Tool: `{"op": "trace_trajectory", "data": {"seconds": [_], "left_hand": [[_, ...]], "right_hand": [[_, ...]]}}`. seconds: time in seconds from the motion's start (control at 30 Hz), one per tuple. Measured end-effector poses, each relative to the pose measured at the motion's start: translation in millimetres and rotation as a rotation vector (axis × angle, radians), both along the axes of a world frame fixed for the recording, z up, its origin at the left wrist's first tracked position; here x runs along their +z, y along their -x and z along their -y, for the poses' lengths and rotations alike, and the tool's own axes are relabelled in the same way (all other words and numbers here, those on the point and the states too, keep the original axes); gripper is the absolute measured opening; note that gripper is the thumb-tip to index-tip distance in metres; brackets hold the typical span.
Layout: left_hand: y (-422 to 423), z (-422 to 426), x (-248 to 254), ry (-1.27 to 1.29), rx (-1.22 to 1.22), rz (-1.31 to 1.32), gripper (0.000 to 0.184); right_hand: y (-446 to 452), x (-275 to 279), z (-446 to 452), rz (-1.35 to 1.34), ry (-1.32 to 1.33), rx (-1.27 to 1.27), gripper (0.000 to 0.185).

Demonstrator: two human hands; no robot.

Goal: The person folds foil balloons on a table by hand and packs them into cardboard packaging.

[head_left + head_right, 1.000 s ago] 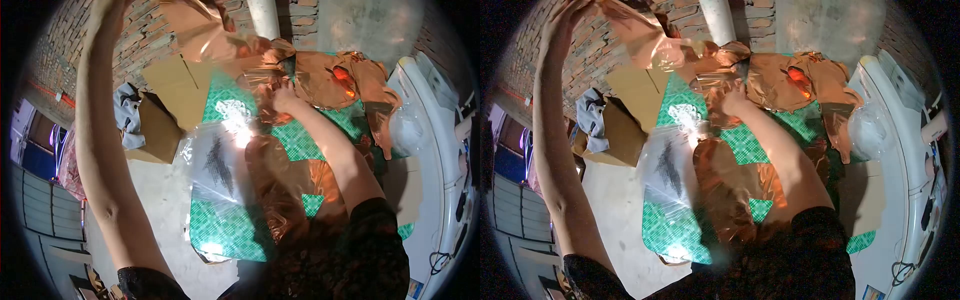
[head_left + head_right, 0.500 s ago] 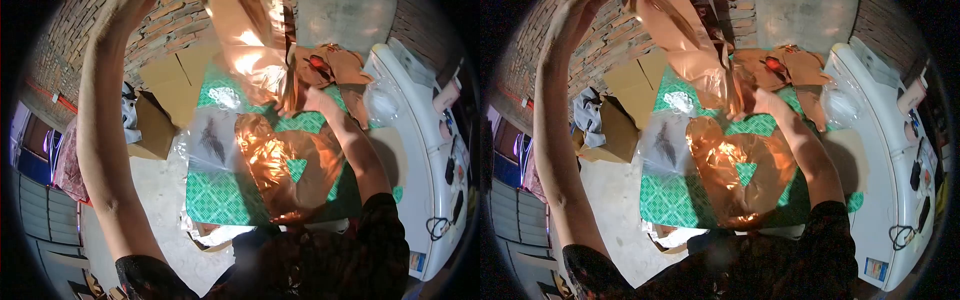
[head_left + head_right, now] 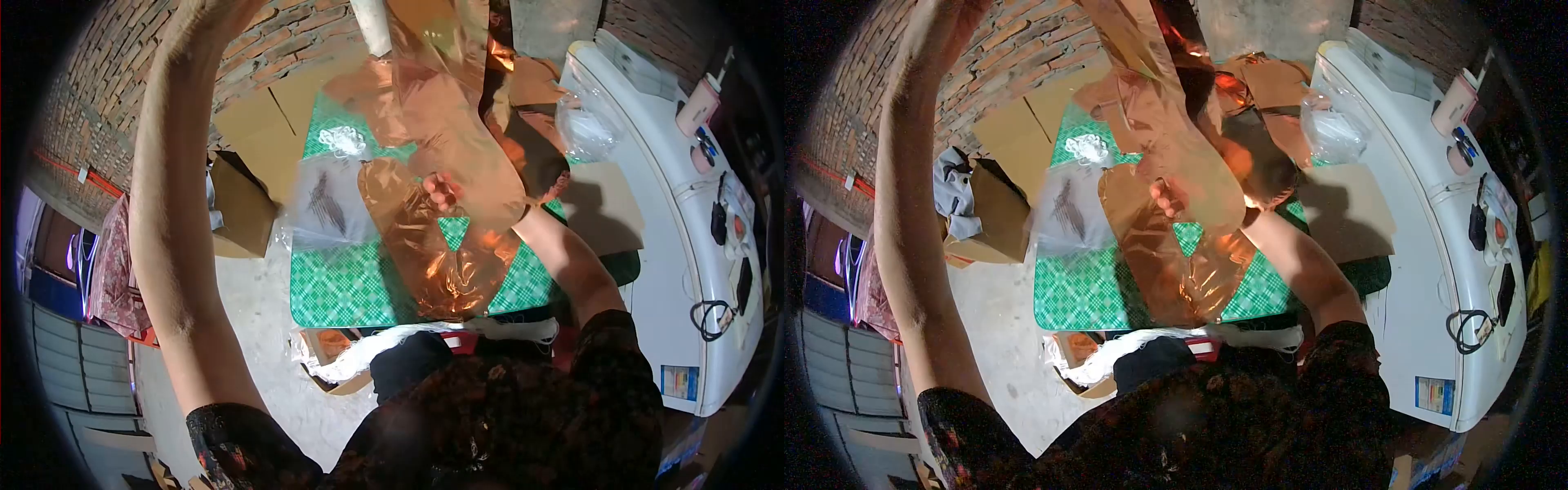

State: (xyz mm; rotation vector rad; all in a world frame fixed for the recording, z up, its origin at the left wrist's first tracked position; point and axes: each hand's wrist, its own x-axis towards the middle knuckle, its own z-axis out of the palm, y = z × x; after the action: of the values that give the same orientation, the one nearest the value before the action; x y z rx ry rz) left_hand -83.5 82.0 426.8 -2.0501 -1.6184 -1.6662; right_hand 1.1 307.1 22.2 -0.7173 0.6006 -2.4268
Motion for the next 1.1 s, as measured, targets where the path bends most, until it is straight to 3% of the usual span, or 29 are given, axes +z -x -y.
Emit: {"op": "trace_trajectory", "data": {"seconds": [0.13,0.23,0.3,0.43,0.6,0.67,0.7,0.77,0.83,0.9,1.07,1.1], "left_hand": [[-3,1,1,0.042,-0.03,0.008,0.03],[-10,4,6,0.091,-0.112,-0.004,0.029],[-15,4,3,0.097,-0.071,-0.014,0.028],[-9,14,-8,0.022,-0.05,0.064,0.032],[-16,62,-45,-0.024,0.091,-0.059,0.049],[-13,95,-64,0.061,0.227,-0.07,0.04],[-10,113,-78,0.138,0.309,-0.074,0.031],[-35,127,-122,0.134,0.233,0.118,0.027],[-37,140,-171,0.145,0.107,0.052,0.027],[-56,147,-212,0.223,0.192,0.01,0.023],[-110,142,-317,0.306,0.392,0.196,0.014],[-119,139,-331,0.312,0.412,0.219,0.016]], "right_hand": [[6,5,7,0.014,-0.044,0.063,0.105],[0,16,15,0.094,-0.134,-0.004,0.081],[1,9,17,-0.014,-0.093,-0.115,0.079],[-12,22,6,0.11,-0.145,-0.477,0.063],[-29,57,-31,0.191,-0.473,-0.859,0.044],[-37,72,-53,0.162,-0.661,-0.919,0.037],[-41,76,-66,0.068,-0.76,-0.94,0.032],[-16,69,-125,-0.034,-1.1,-0.759,0.025],[-19,92,-121,-0.064,-1.284,-0.801,0.022],[-11,102,-135,-0.15,-1.541,-0.745,0.024],[34,95,-139,-0.541,-1.865,-0.677,0.02],[39,102,-127,-0.49,-1.938,-0.636,0.02]]}}
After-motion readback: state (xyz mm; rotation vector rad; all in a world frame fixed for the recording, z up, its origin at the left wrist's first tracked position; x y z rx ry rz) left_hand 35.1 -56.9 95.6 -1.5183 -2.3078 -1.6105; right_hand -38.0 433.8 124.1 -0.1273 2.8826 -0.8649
